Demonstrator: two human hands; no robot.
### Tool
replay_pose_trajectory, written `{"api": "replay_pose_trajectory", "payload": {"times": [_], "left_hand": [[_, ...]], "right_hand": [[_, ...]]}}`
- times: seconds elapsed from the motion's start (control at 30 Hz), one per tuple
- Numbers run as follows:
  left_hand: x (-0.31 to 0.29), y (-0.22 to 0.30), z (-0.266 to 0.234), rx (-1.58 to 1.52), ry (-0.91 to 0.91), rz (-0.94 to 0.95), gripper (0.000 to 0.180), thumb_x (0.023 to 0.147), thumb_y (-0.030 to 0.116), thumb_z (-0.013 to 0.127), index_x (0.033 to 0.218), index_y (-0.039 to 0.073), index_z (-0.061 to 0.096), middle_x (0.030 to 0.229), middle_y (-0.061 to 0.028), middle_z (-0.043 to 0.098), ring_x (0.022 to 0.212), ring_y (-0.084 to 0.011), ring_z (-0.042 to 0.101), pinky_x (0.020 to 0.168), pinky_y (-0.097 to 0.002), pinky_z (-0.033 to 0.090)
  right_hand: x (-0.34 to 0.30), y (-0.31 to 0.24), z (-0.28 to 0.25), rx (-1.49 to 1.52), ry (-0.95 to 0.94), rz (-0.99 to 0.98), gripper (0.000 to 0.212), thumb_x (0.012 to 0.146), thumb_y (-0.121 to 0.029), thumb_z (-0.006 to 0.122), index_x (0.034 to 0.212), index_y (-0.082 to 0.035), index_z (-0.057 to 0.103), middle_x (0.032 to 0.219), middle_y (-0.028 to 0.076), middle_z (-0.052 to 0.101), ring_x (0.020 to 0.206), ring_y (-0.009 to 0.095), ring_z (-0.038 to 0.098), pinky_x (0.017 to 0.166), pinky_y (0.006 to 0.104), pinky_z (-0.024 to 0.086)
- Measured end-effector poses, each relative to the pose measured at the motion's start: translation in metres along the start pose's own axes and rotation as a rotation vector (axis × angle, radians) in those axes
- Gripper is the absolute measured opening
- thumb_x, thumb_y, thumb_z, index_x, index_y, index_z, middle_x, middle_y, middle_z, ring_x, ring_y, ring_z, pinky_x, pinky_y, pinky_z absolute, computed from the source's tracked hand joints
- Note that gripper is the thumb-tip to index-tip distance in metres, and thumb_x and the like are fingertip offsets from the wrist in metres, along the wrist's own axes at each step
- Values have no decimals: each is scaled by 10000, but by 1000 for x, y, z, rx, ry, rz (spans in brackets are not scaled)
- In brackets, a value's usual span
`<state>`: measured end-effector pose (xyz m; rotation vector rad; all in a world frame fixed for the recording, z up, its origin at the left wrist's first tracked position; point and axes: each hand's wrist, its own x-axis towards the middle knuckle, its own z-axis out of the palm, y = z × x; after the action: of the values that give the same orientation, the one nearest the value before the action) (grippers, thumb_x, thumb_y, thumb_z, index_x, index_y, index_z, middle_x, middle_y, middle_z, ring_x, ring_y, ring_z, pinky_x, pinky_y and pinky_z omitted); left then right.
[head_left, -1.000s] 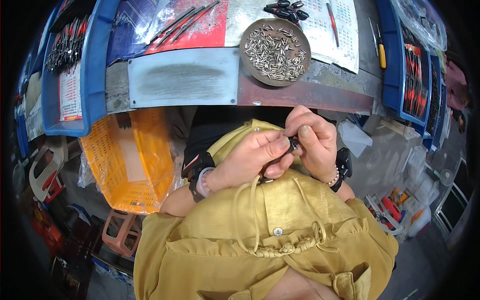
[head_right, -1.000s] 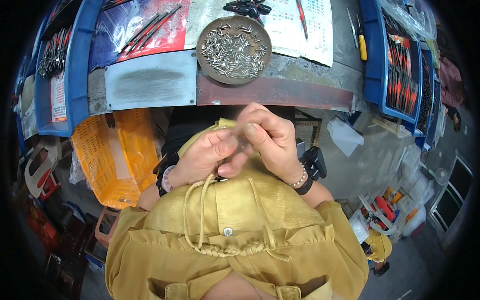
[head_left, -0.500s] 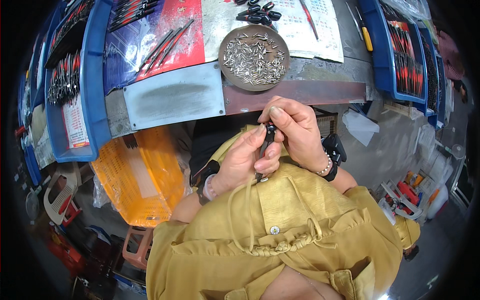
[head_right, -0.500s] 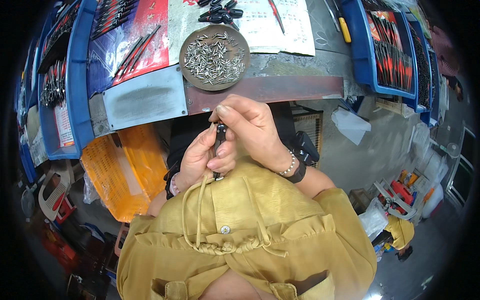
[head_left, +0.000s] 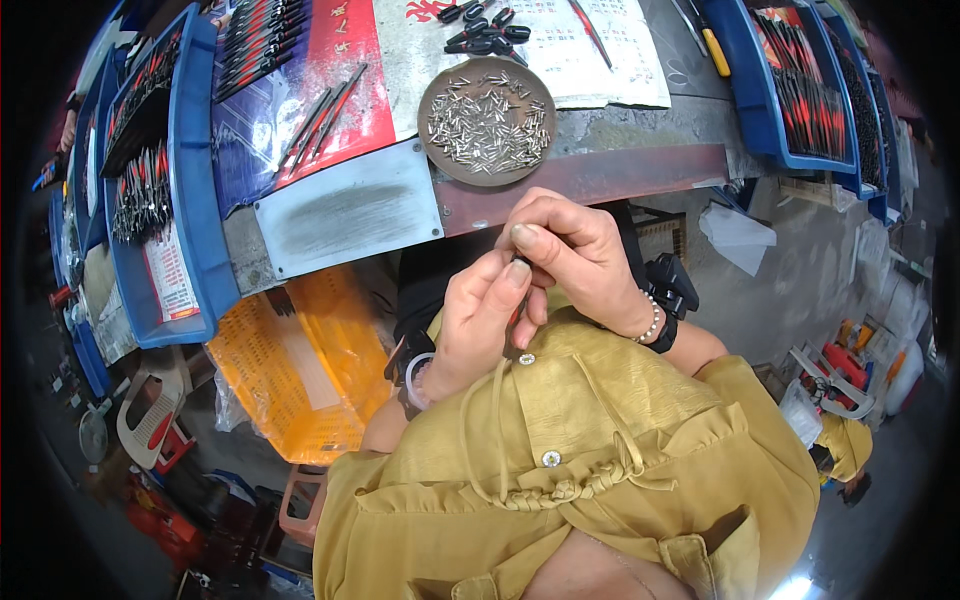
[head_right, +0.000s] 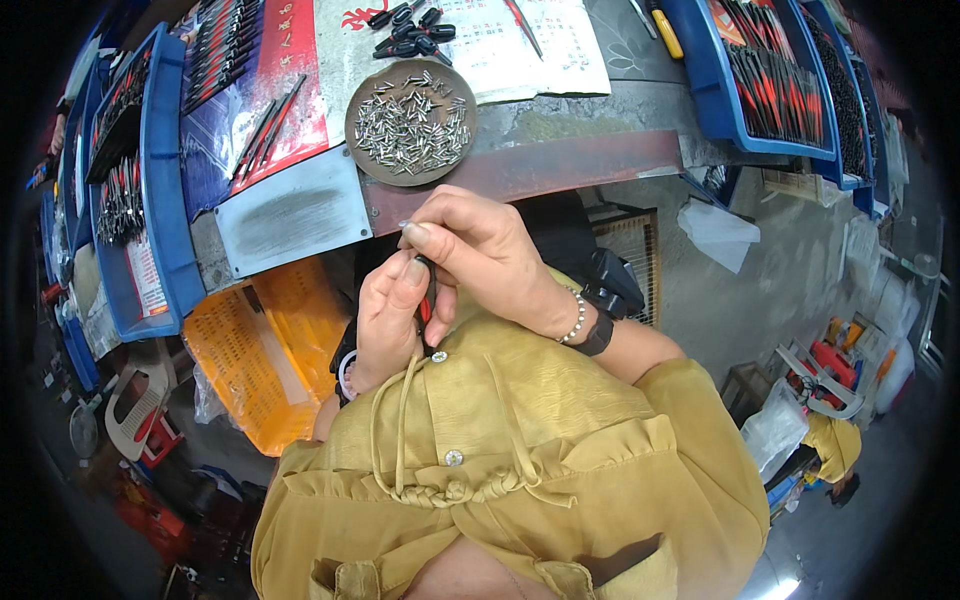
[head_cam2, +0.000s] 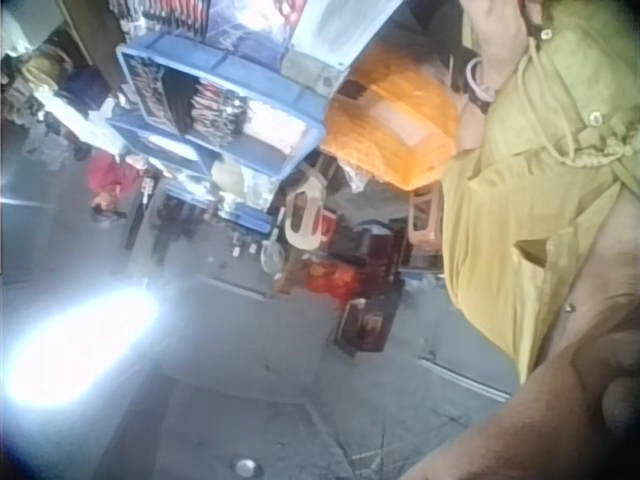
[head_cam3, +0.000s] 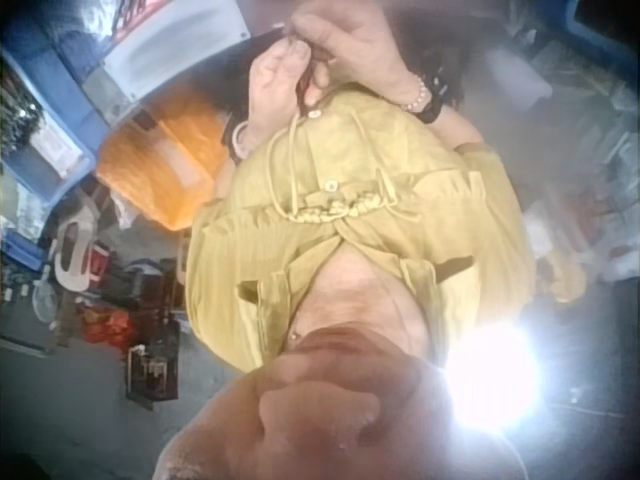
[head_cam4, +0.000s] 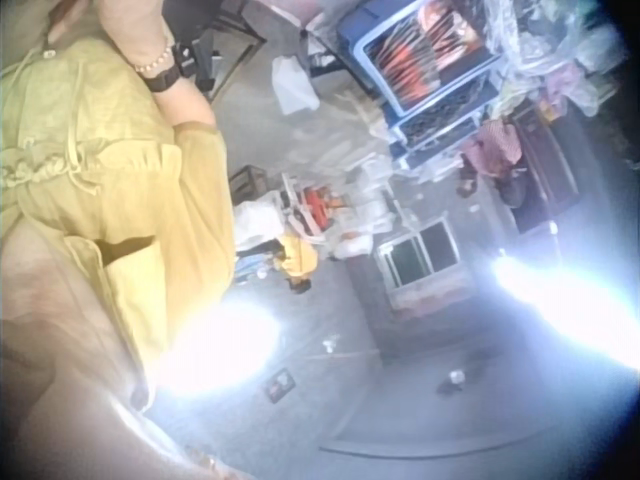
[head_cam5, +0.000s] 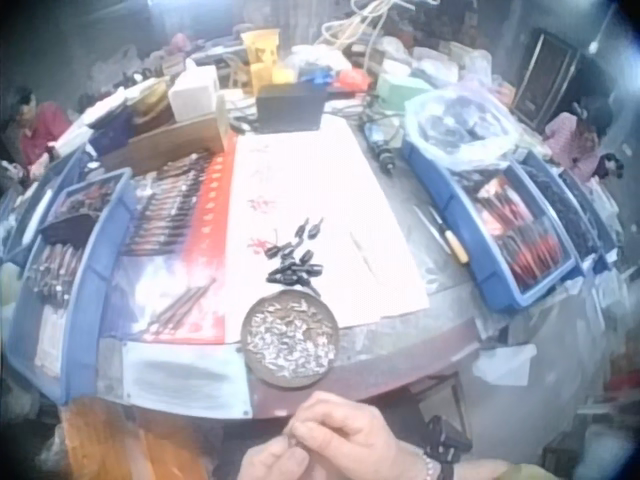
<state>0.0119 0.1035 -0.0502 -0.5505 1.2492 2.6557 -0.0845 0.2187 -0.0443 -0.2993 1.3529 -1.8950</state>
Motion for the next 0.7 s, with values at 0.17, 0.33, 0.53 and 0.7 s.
{"api": "replay_pose_trajectory", "payload": {"times": [0.17,0.33,0.53,0.7], "left_hand": [[-5,-1,-2,97,2,3,289,989,230,419,1045,-25,542,694,-43,551,484,-34,421,467,-165,335],[-10,-3,0,119,-41,51,326,984,221,411,1186,-21,492,707,-28,538,504,-29,406,482,-157,327],[-11,-6,2,119,-55,94,317,986,235,416,1140,-30,499,718,-49,551,497,-29,407,474,-158,332],[-6,-5,-1,-142,-124,-13,415,998,365,378,1014,-28,509,696,-80,563,437,-61,385,443,-190,334]], "right_hand": [[-1,-1,-1,-161,-56,-165,117,911,-69,557,879,27,617,860,73,567,702,86,531,574,191,431],[-6,-5,-1,-155,-133,-148,112,909,-67,560,869,24,612,878,79,552,727,103,537,603,201,451],[1,1,-5,-229,-133,-325,131,916,-76,561,871,37,610,857,71,554,720,98,538,634,210,451],[-1,1,-8,-56,-88,-81,171,928,-118,568,887,36,630,741,21,542,647,47,531,611,197,436]]}}
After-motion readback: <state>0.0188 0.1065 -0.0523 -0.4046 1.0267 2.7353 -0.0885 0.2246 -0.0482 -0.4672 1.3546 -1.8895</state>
